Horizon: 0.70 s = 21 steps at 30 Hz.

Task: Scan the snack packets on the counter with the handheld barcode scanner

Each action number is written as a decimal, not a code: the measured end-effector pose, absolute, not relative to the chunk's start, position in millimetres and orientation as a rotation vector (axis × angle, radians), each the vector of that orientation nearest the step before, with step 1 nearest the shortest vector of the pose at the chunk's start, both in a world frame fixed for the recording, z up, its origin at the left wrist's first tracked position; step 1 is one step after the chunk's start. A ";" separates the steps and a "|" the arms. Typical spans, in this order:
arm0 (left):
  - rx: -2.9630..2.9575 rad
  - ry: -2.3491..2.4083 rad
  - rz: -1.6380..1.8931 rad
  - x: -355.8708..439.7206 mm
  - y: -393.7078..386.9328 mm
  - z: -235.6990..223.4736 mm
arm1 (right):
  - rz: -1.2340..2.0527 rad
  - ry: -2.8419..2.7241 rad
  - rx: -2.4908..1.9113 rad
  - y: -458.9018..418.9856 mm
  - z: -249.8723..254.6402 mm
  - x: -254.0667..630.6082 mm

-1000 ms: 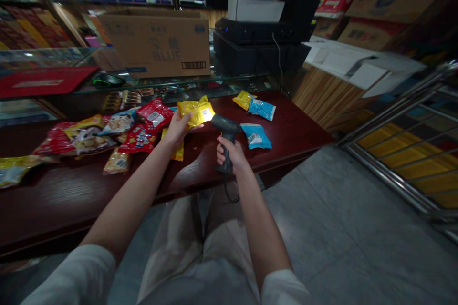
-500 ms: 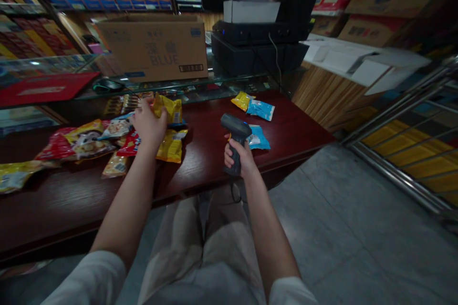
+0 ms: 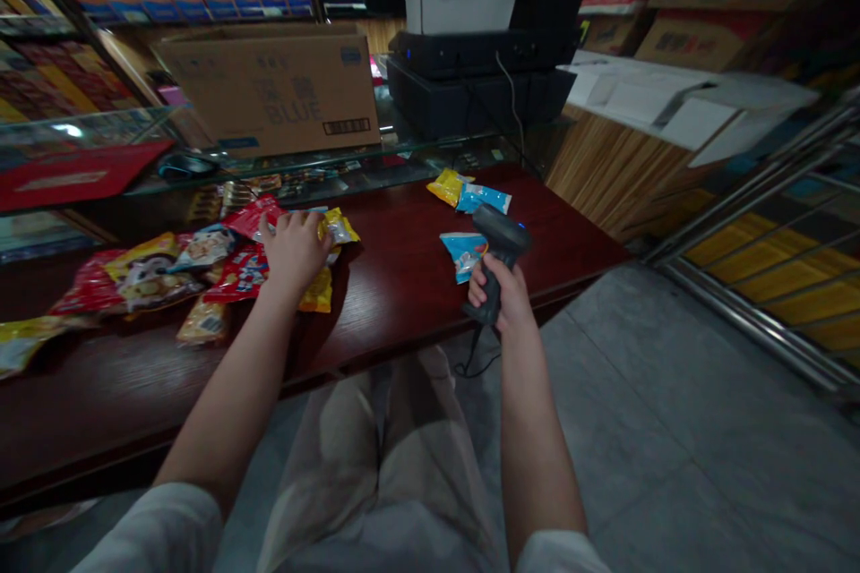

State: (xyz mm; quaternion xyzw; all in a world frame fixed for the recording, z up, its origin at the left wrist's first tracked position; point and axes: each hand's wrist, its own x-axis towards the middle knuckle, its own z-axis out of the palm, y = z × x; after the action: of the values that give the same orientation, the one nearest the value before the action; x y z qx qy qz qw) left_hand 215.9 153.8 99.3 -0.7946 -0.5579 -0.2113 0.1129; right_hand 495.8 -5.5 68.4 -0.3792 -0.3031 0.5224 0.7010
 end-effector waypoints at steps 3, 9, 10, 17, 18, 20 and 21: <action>-2.294 -1.637 -0.730 221.0 149.6 99.9 | 1.140 -0.630 -0.841 -0.1 65.0 512.8; -2.818 -1.322 -0.865 261.6 140.0 86.7 | 1.203 -0.542 -0.861 32.6 64.6 525.3; -2.945 -1.314 -0.883 272.2 138.8 83.1 | 1.228 -0.534 -0.871 39.4 66.4 524.3; -3.296 -1.938 -0.787 349.9 151.6 75.8 | 1.476 -0.619 -0.792 51.0 72.7 529.8; -3.289 -1.948 -0.711 358.7 154.1 77.6 | 1.481 -0.633 -0.751 46.9 70.9 533.0; -3.279 -1.906 -0.542 373.9 156.6 80.9 | 1.468 -0.647 -0.692 38.4 65.9 538.8; -3.279 -1.866 -0.459 380.2 156.4 81.8 | 1.457 -0.648 -0.671 35.0 63.2 541.0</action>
State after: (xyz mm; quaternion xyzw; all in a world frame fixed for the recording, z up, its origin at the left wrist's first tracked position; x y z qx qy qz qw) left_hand 380.2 156.4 81.8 -0.8163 -0.4646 -0.1142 -0.3238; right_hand 541.0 35.0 63.2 -0.2953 -0.2850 0.6411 0.6486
